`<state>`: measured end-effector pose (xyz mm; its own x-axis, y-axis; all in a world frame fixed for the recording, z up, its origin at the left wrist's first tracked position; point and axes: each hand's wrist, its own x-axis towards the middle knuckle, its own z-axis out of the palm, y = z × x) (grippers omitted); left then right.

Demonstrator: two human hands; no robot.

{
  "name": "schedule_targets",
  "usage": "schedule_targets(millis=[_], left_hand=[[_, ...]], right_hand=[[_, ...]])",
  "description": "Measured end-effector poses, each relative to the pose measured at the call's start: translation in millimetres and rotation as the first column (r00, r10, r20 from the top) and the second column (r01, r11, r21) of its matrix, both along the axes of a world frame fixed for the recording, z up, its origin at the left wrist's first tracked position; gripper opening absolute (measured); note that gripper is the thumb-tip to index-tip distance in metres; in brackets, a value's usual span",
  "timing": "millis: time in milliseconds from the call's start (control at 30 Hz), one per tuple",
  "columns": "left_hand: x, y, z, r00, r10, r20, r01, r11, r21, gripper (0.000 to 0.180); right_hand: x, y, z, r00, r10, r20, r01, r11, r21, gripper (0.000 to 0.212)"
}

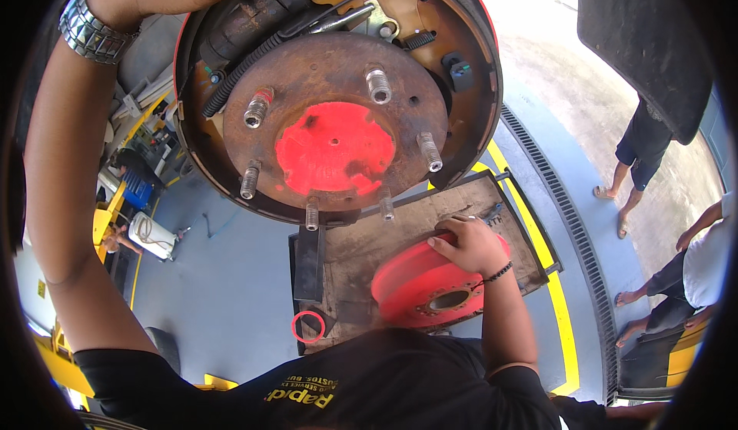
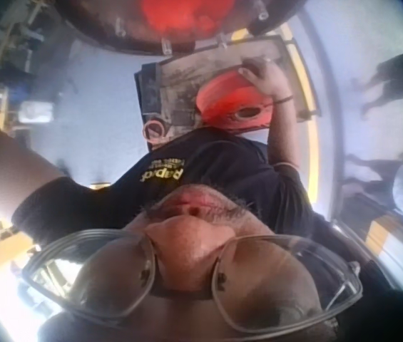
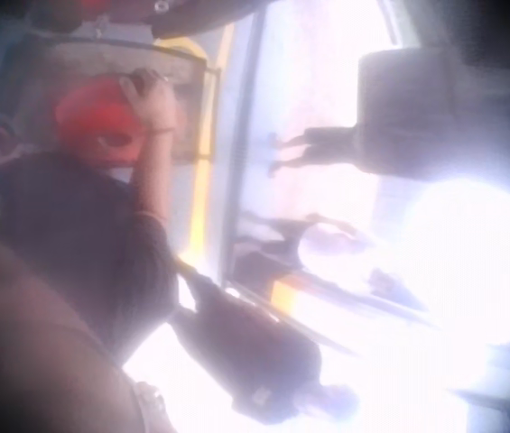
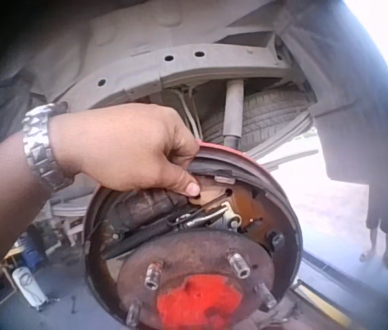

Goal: The person removes a red brake drum from a vehicle's wheel hub using a hammer and a ratchet wrench. They then place the drum on the floor and walk toward a tool cart.

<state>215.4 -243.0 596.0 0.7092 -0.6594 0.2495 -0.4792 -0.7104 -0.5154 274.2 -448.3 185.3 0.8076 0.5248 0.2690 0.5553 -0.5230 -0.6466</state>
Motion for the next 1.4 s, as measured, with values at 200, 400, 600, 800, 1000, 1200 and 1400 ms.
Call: schedule_targets(millis=[200,400,600,800,1000,1200,1400], left_hand=[[4,0,7,0.997,0.068,0.019,-0.069,0.997,0.023,0.033],[10,26,11,0.991,-0.083,-0.106,0.087,0.996,0.033,0.033],[-6,0,-4,0.987,0.132,-0.088,-0.140,0.986,-0.094,0.031],[-15,15,3,0.999,0.053,-0.005,-0.052,0.992,0.111,0.034],[-23,-20,6,0.963,0.268,0.013,-0.267,0.954,0.136,0.038],[-17,-23,20,0.955,0.286,-0.075,-0.261,0.935,0.240,0.039],[-21,-17,20,0.988,0.154,-0.017,-0.143,0.948,0.283,0.038]], right_hand=[[-7,-6,-4,1.000,0.015,0.012,-0.015,0.999,0.035,0.034],[-12,-10,-8,0.999,-0.006,0.034,0.004,0.999,0.033,0.034],[-12,-15,-13,0.999,-0.041,0.036,0.040,0.998,0.041,0.035],[-9,2,-6,1.000,-0.005,-0.030,0.007,0.999,0.045,0.039],[-3,-1,-10,1.000,-0.004,0.018,0.003,1.000,0.020,0.040],[1,5,-7,0.999,-0.001,-0.047,0.003,0.998,0.055,0.040],[6,4,-11,0.998,-0.008,-0.057,0.011,0.999,0.045,0.036]])
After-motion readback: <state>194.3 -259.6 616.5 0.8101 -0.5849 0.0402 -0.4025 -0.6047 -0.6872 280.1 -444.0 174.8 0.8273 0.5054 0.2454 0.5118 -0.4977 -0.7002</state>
